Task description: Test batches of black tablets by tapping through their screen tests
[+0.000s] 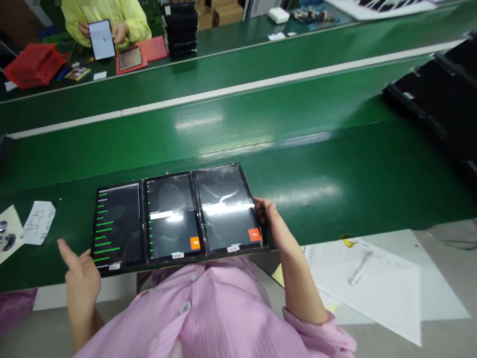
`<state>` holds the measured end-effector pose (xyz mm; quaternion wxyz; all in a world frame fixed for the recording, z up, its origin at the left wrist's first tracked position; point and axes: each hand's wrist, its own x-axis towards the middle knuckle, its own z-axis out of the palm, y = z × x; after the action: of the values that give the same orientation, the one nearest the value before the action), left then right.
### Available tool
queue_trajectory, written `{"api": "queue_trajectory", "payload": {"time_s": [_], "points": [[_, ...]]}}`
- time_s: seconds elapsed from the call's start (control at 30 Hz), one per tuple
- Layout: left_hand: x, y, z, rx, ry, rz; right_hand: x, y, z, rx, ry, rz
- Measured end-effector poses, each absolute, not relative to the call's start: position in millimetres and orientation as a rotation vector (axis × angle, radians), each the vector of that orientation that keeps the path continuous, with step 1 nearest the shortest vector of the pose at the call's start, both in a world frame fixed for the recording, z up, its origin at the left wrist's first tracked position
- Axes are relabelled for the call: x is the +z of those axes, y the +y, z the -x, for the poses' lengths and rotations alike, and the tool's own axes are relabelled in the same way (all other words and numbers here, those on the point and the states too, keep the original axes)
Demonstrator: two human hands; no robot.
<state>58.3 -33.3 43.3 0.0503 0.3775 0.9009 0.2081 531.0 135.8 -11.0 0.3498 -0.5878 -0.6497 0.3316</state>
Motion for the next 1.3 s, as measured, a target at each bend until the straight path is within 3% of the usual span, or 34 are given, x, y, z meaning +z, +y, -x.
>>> {"api": "queue_trajectory", "payload": {"time_s": [0.1,0.27,0.43,0.83,1.0,1.2,1.3], "points": [[40,-26,-62,0.572,2.784,-1.184,4,132,-531,0.805,-1.722,1.588],[44,14,-118,0.505,2.84,-1.652,40,123,-491,0.359,-2.282,1.465],[44,36,-176,0.604,2.15,-2.181,50,123,-482,0.081,-2.331,1.44],[44,39,-192,0.569,2.195,-2.089,43,120,-506,0.095,-1.794,1.462],[44,33,-191,0.747,2.219,-2.155,43,123,-504,0.052,-1.766,1.453],[45,29,-174,0.542,2.191,-2.131,44,124,-502,0.049,-1.787,1.455],[50,25,-148,0.699,2.437,-1.992,47,123,-504,0.03,-1.79,1.474]]}}
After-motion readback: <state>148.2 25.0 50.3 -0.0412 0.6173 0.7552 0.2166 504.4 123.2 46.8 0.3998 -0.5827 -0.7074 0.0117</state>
